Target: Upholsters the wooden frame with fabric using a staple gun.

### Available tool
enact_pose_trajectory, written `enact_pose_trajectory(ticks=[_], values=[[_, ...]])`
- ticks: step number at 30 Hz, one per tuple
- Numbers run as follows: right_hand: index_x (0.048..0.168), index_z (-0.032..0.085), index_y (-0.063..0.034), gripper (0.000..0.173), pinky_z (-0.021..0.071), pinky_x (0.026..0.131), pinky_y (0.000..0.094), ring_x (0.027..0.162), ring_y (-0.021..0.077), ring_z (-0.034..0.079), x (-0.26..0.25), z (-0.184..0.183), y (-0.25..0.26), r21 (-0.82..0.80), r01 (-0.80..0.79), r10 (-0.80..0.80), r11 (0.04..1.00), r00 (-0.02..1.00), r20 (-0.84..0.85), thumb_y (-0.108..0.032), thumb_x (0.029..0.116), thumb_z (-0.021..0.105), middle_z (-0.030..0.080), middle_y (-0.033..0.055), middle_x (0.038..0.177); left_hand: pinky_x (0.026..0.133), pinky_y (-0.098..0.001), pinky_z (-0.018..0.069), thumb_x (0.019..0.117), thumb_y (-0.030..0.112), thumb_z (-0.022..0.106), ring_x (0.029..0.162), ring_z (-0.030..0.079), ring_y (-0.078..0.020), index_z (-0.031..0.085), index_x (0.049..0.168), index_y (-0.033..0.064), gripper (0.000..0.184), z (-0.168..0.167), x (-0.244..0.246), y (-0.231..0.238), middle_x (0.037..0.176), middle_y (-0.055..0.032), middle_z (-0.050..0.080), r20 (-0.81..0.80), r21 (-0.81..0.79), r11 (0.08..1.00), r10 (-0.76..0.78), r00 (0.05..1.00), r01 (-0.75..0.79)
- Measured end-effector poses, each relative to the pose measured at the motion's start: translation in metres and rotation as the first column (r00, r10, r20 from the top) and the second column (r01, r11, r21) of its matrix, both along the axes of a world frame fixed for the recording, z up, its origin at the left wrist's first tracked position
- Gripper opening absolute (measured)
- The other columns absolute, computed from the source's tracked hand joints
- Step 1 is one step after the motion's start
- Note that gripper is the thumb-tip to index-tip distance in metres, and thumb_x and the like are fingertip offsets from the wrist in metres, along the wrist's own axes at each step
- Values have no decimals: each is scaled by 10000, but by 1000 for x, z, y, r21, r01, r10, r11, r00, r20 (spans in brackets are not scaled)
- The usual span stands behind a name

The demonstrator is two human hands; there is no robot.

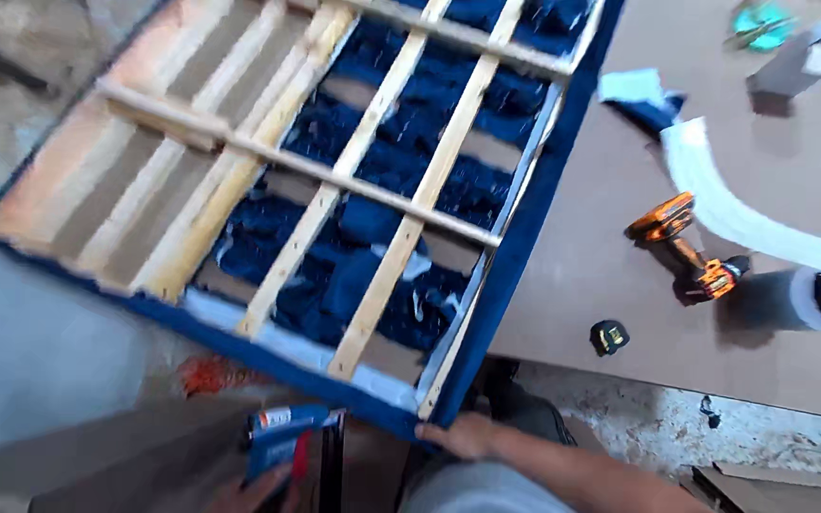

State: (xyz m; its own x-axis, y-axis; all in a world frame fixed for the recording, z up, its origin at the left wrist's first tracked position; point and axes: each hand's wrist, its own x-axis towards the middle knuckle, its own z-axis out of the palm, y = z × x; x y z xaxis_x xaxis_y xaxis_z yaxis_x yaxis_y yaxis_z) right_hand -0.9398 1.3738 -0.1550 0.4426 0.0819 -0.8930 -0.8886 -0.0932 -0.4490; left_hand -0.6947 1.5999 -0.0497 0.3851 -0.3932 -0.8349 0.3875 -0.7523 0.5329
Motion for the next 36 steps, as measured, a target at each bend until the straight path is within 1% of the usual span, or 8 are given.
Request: enact_pose_trajectory(ticks=[4, 7, 9, 14, 19, 23, 26, 36], values=[[992, 727, -60, 630, 547, 811, 642, 922, 366, 701, 8, 33, -49, -298, -254, 324, 920, 921, 215, -657, 983, 525, 711, 173, 936, 481, -336, 584, 1061, 451, 407, 501, 610, -152, 647, 1232, 50, 498, 8, -27, 37, 677, -38, 625, -122, -72, 983, 162, 979, -171], [1119, 725, -130, 380, 560, 871, 568, 971, 282, 704, 24, 31, -119, -676, -121, 536, 727, 716, 448, -475, 988, 634, 729, 82, 1016, 490, -305, 577, 1070, 419, 371, 508, 610, -135, 664, 1226, 59, 490, 19, -60, 33, 682, -40, 634, -140, -93, 968, 218, 966, -232], [1209, 693, -71, 531, 450, 1002, 635, 1160, 392, 620, 44, 23, -157, -798, -254, 723, 547, 623, 297, -505, 905, 727, 675, 174, 1202, 491, -296, 578, 1061, 418, 388, 506, 607, -131, 658, 1222, 53, 481, 22, -82, 24, 683, -38, 624, -148, -72, 958, 266, 953, -279], [1168, 692, -48, 750, 437, 975, 658, 1095, 385, 657, 86, 29, -195, -676, -707, 934, 206, 349, -81, -735, 878, 616, 707, 182, 1115, 506, -300, 581, 1042, 460, 435, 529, 613, -152, 650, 1212, 60, 485, 28, -128, -8, 705, -59, 608, -171, -21, 928, 364, 916, -373], [1211, 715, -91, 475, 494, 957, 616, 1103, 365, 657, 107, 15, -216, -525, -785, 944, 329, 252, 214, -492, 958, 690, 710, 163, 1122, 511, -327, 591, 1056, 459, 418, 535, 623, -173, 623, 1199, 39, 488, 27, -159, -37, 720, -89, 617, -165, 4, 877, 474, 865, -480], [1008, 747, -176, 314, 514, 888, 571, 949, 281, 691, 91, -13, -216, -650, -631, 906, 422, 267, 329, -451, 1016, 595, 729, 65, 933, 521, -336, 596, 1058, 463, 458, 544, 621, -180, 635, 1195, 29, 488, 24, -162, -57, 727, -97, 613, -188, 22, 872, 484, 854, -489], [1012, 754, -165, 320, 446, 986, 564, 1013, 275, 684, 73, -31, -207, -767, -479, 904, 427, 243, 352, -392, 1048, 533, 745, 60, 999, 526, -342, 602, 1072, 426, 464, 549, 631, -189, 620, 1192, 28, 443, 18, -154, -70, 742, -108, 616, -213, 35, 887, 457, 864, -460], [929, 733, -115, 267, 454, 891, 543, 960, 305, 669, 60, -36, -188, -894, -294, 933, 337, 232, 275, -283, 1036, 555, 719, 86, 927, 523, -348, 597, 1075, 463, 479, 547, 624, -198, 623, 1178, 51, 448, -7, -125, -79, 739, -109, 606, -252, 180, 940, 329, 910, -290]])
